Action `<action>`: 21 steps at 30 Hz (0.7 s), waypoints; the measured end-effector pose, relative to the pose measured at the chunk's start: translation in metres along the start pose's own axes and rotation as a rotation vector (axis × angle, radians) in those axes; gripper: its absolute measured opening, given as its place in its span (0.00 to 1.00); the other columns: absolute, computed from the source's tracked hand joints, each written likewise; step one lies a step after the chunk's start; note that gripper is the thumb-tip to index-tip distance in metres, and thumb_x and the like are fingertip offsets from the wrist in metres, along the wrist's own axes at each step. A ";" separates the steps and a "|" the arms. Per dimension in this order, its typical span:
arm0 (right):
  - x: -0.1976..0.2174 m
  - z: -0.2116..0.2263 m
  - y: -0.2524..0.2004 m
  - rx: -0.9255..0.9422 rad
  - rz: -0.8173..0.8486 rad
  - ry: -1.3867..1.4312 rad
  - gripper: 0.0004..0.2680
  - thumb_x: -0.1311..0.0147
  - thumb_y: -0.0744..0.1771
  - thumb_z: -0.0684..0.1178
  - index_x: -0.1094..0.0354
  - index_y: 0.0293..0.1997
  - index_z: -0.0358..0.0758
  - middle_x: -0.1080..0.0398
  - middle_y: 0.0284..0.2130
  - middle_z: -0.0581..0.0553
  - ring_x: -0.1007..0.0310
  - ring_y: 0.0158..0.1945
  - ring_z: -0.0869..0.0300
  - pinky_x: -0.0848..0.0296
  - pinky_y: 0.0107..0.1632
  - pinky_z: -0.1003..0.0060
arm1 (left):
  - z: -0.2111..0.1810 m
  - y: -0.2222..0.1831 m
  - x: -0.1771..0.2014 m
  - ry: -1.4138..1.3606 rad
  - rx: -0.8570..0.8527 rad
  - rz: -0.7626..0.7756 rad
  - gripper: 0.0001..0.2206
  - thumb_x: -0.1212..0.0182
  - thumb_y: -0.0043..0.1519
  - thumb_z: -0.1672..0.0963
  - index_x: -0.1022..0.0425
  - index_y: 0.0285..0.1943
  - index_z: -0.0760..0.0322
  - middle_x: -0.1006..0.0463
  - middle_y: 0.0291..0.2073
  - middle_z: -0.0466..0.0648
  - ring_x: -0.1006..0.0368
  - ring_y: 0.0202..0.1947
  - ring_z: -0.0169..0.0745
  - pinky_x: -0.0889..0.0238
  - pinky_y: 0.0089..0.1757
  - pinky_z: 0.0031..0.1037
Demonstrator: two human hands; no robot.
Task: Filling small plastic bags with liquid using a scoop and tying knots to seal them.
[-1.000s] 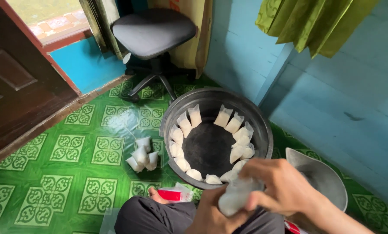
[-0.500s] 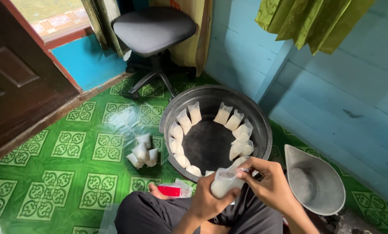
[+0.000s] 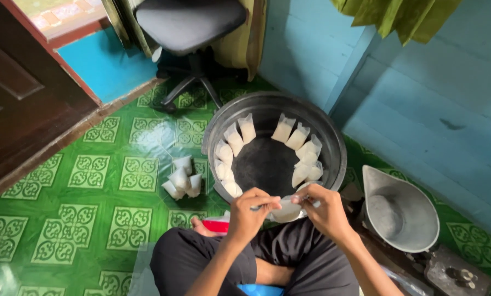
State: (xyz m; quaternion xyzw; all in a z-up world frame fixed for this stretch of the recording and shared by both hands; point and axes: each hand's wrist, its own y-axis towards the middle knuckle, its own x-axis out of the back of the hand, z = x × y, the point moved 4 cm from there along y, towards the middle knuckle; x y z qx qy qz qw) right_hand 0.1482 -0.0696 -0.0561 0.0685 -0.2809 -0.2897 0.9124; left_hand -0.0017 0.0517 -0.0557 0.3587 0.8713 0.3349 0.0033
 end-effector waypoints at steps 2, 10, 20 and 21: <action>-0.004 0.000 0.000 0.037 -0.029 -0.028 0.03 0.40 0.61 0.36 0.25 0.28 0.38 0.23 0.27 0.47 0.23 0.31 0.58 0.27 0.33 0.68 | 0.019 -0.003 -0.008 0.019 0.118 0.002 0.04 0.28 0.52 0.59 0.16 0.33 0.57 0.20 0.25 0.42 0.23 0.25 0.35 0.29 0.30 0.23; -0.024 -0.044 -0.014 0.032 -0.065 -0.042 0.01 0.37 0.62 0.42 0.22 0.29 0.40 0.26 0.24 0.46 0.26 0.29 0.57 0.27 0.34 0.66 | 0.057 -0.007 -0.014 0.077 0.281 0.120 0.03 0.30 0.53 0.59 0.15 0.33 0.56 0.19 0.24 0.47 0.26 0.21 0.42 0.33 0.27 0.28; -0.034 -0.064 -0.020 -0.021 -0.124 0.018 0.01 0.36 0.61 0.42 0.22 0.30 0.38 0.26 0.25 0.45 0.26 0.29 0.57 0.27 0.34 0.66 | 0.030 0.028 -0.016 0.380 0.295 0.566 0.17 0.30 0.48 0.54 0.21 0.47 0.59 0.21 0.28 0.47 0.25 0.34 0.51 0.31 0.39 0.39; -0.035 -0.063 -0.021 -0.026 -0.130 0.024 0.00 0.36 0.61 0.41 0.22 0.30 0.38 0.27 0.25 0.45 0.26 0.30 0.57 0.28 0.34 0.66 | 0.025 0.034 -0.019 0.436 0.231 0.611 0.25 0.28 0.45 0.51 0.22 0.52 0.61 0.21 0.29 0.48 0.25 0.36 0.53 0.32 0.42 0.42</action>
